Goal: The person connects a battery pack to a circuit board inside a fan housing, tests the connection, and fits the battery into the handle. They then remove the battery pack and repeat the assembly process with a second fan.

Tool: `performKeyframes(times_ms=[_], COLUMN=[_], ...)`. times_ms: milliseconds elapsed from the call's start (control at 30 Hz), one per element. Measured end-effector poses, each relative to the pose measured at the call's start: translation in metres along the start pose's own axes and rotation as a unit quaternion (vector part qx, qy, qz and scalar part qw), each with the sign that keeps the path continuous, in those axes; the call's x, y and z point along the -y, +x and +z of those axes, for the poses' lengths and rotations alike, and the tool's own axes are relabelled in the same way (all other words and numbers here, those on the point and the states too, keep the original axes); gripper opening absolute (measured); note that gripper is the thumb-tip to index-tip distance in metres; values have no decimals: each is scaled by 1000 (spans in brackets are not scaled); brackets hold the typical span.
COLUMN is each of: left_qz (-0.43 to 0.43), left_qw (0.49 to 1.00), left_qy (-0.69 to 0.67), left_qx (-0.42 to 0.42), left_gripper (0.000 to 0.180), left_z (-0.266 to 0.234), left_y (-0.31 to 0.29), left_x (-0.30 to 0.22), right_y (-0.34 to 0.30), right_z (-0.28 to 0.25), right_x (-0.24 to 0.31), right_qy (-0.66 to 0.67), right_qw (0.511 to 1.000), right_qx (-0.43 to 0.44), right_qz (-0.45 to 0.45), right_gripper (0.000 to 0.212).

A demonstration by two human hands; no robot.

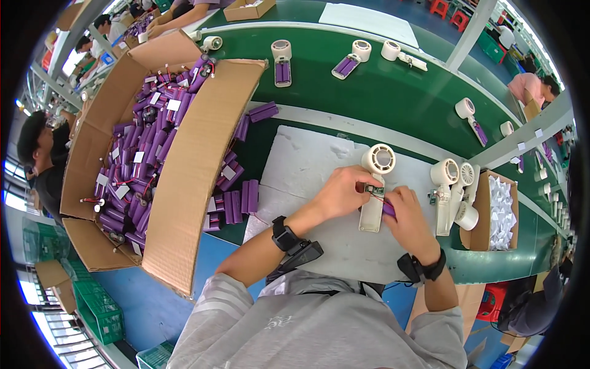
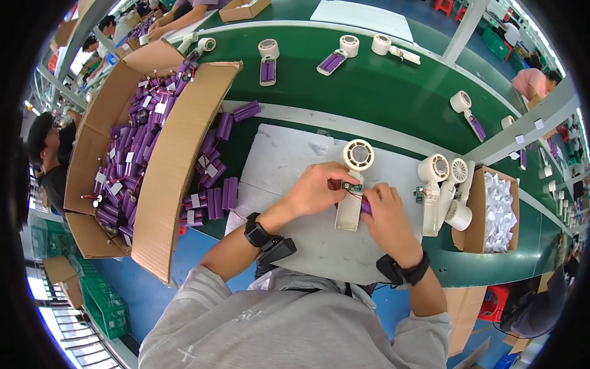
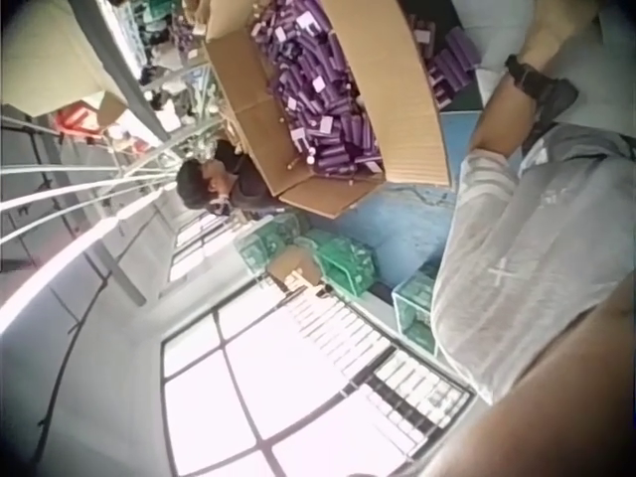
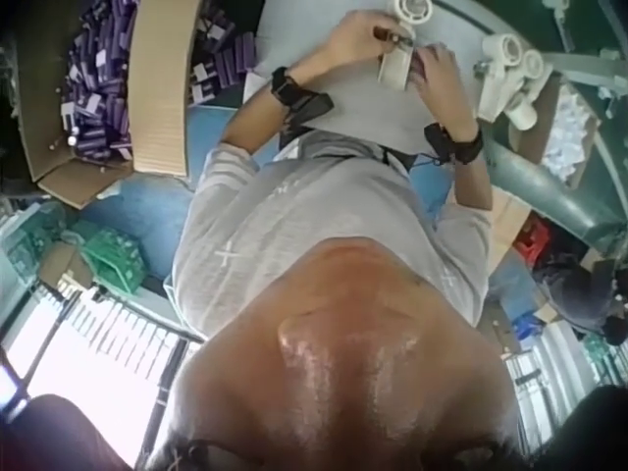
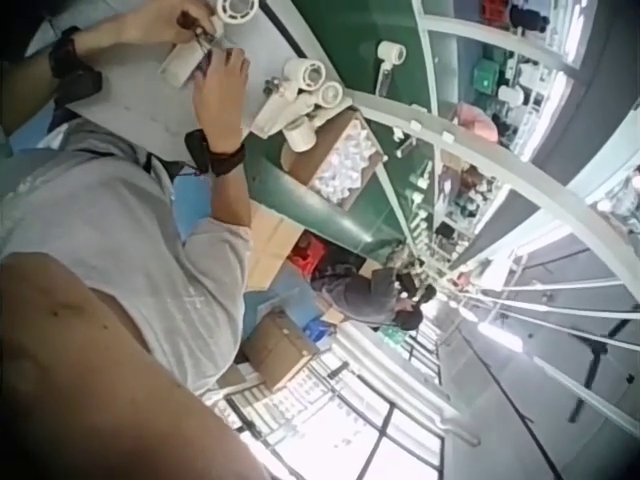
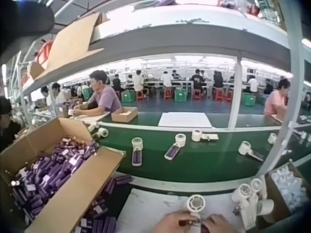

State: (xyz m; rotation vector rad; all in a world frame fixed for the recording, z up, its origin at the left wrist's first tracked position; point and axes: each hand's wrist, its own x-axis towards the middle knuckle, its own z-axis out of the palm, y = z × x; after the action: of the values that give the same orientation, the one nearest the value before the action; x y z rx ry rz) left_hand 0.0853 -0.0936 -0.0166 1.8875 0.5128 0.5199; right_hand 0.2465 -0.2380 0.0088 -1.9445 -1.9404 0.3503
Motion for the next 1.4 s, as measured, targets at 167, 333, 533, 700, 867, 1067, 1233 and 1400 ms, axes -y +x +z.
performKeyframes(times_ms=[167,333,533,700,867,1067,1233,1400], left_qz=[12,7,11,52,74,102,105,95], left_qw=[1000,999,996,992,990,987,986,983], left_qy=[17,26,78,112,119,120,122,140], left_qx=[14,47,40,25,26,36,49,66], left_gripper=[36,36,32,31,32,32,33,35], left_z=[-9,-14,-16,-14,-13,-15,-17,-22], left_y=[2,4,11,10,9,8,8,6], left_x=[5,-1,-3,-6,-8,-7,-5,-6], right_y=[16,5,10,7,5,5,6,0], right_z=[-32,-26,-16,-20,-22,0,17,19], right_x=[9,-2,1,-8,-15,-5,8,18], right_qy=[329,641,716,562,402,341,183,211], right_qw=[917,702,665,813,910,939,979,975], right_qx=[165,217,196,138,99,46,-60,-57], right_qz=[151,223,85,65,-8,-7,-70,-33], right_gripper=[60,73,86,84,80,76,70,61])
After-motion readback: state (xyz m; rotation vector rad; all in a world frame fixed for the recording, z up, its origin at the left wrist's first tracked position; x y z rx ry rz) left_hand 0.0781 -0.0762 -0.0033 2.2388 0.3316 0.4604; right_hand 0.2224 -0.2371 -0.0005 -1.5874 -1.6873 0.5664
